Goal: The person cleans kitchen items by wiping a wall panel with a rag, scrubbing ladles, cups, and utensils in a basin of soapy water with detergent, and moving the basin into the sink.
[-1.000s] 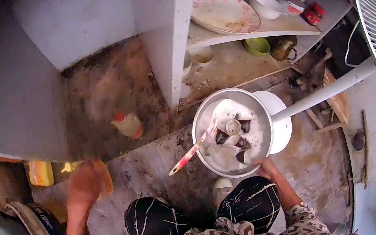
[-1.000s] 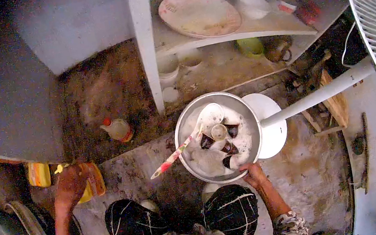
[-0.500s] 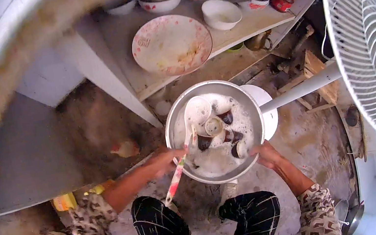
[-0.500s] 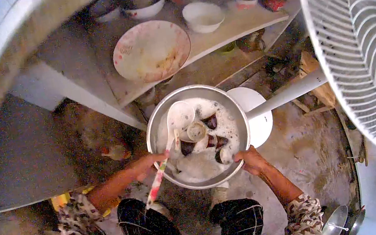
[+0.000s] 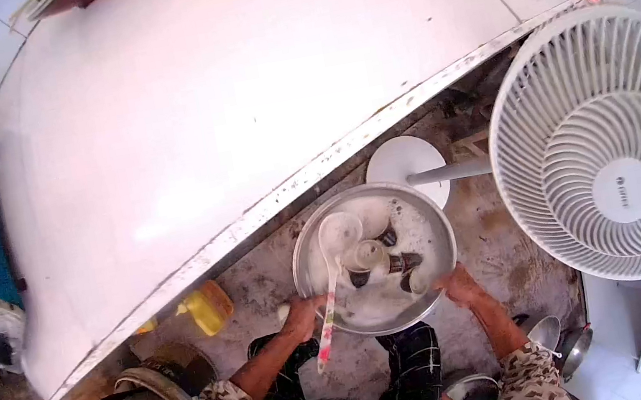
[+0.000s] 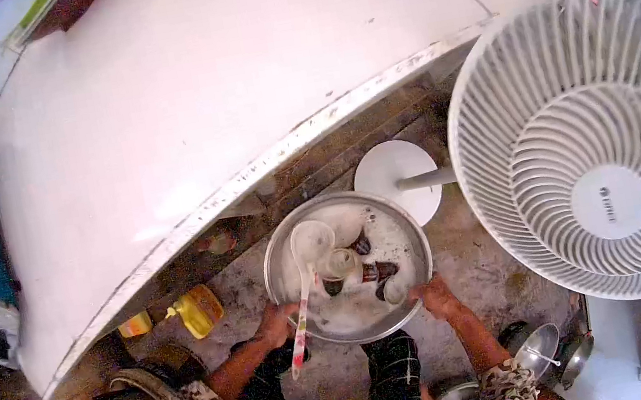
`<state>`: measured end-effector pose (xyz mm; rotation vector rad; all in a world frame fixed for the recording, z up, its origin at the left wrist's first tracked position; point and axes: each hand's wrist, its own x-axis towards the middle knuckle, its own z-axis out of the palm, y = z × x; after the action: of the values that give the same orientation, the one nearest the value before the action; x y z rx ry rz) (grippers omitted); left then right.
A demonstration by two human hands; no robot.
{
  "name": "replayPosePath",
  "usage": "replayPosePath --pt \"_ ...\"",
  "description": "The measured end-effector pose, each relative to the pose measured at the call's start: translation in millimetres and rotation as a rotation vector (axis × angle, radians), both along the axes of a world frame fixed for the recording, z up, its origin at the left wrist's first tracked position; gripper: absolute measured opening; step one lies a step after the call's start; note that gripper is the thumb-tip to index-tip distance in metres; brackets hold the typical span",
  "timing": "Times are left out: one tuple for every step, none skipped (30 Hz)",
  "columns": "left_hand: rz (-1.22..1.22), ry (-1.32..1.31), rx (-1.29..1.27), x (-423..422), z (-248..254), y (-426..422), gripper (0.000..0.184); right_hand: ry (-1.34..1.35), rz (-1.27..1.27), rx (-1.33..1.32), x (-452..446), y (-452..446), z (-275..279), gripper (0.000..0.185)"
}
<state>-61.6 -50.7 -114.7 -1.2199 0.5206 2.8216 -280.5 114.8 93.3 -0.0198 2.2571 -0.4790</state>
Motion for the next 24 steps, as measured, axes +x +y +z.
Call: replayPosePath --pt "-0.026 0.017 -0.007 -2 7 -3 0.045 -0.016 -0.008 -0.049 -4 0 1 0.026" --pt "-0.044 0.037 -0.010 3 26 -10 0.046 -0.029 -0.008 -0.093 -2 3 0 0.028" --pt "-0.062 0.059 -0.010 4 38 -13 0.047 -0.040 -0.007 -0.135 -3 8 -3 0.029" --pt "-0.107 0.064 0.001 7 38 -15 0.047 -0.040 0.010 -0.223 -3 15 -4 0.035" --pt "-0.084 0.060 -0.016 11 31 -11 0.046 0.019 0.140 -0.117 -14 38 -23 0.031" --pt "-0.058 0.061 -0.041 14 18 -3 0.046 0.082 0.276 -0.019 -29 73 -51 0.027" --pt "-0.030 0.076 -0.078 13 11 -2 0.045 0.114 0.474 0.023 -29 63 -39 0.028" --pt "-0.117 0.044 -0.071 9 22 -15 0.045 0.166 0.673 0.063 -29 49 -24 0.029" --pt "-0.183 0.000 -0.043 10 42 -27 0.044 0.232 0.860 0.091 -28 37 -9 0.031" --pt "-0.258 -0.030 -0.023 6 47 -34 0.044 0.158 0.375 0.122 -21 41 -18 0.032" --pt "-0.323 -0.016 -0.078 9 47 -37 0.043 0.071 -0.113 0.143 -14 38 -15 0.033" --pt "-0.397 0.004 -0.135 9 32 -34 0.042 0.043 -0.172 0.073 -15 38 -16 0.035" --pt "-0.468 0.020 -0.193 5 39 -44 0.041 0.012 -0.229 0.001 -13 35 -14 0.037" --pt "-0.388 -0.001 -0.167 1 51 -45 0.039 -0.011 -0.289 -0.071 -8 36 -13 0.039" --pt "-0.448 -0.027 -0.178 -2 77 -61 0.039 -0.086 -0.371 -0.178 -1 35 -10 0.042" --pt "-0.464 -0.012 -0.174 -3 83 -67 0.040 -0.056 -0.395 -0.162 -2 44 -17 0.040" --pt "-0.483 0.000 -0.158 -3 85 -72 0.040 -0.048 -0.414 -0.149 2 37 -7 0.038" --pt "-0.478 0.060 -0.096 -3 95 -79 0.042 -0.047 -0.413 -0.105 9 12 19 0.037" --pt "-0.483 0.110 -0.108 -4 93 -84 0.043 -0.044 -0.409 -0.056 18 -20 53 0.035" --pt "-0.494 0.156 -0.107 -2 86 -87 0.043 -0.039 -0.429 -0.024 27 -45 76 0.033" --pt "-0.502 0.201 -0.103 -1 87 -94 0.044 -0.031 -0.448 -0.009 32 -66 92 0.031" --pt "-0.500 0.170 -0.136 -5 89 -95 0.045 -0.061 -0.479 -0.067 34 -53 81 0.031" --pt "-0.497 0.136 -0.155 -8 96 -99 0.045 -0.093 -0.510 -0.124 35 -39 70 0.032" --pt "-0.541 0.150 -0.097 -15 109 -113 0.046 -0.110 -0.531 -0.177 30 -29 58 0.032"
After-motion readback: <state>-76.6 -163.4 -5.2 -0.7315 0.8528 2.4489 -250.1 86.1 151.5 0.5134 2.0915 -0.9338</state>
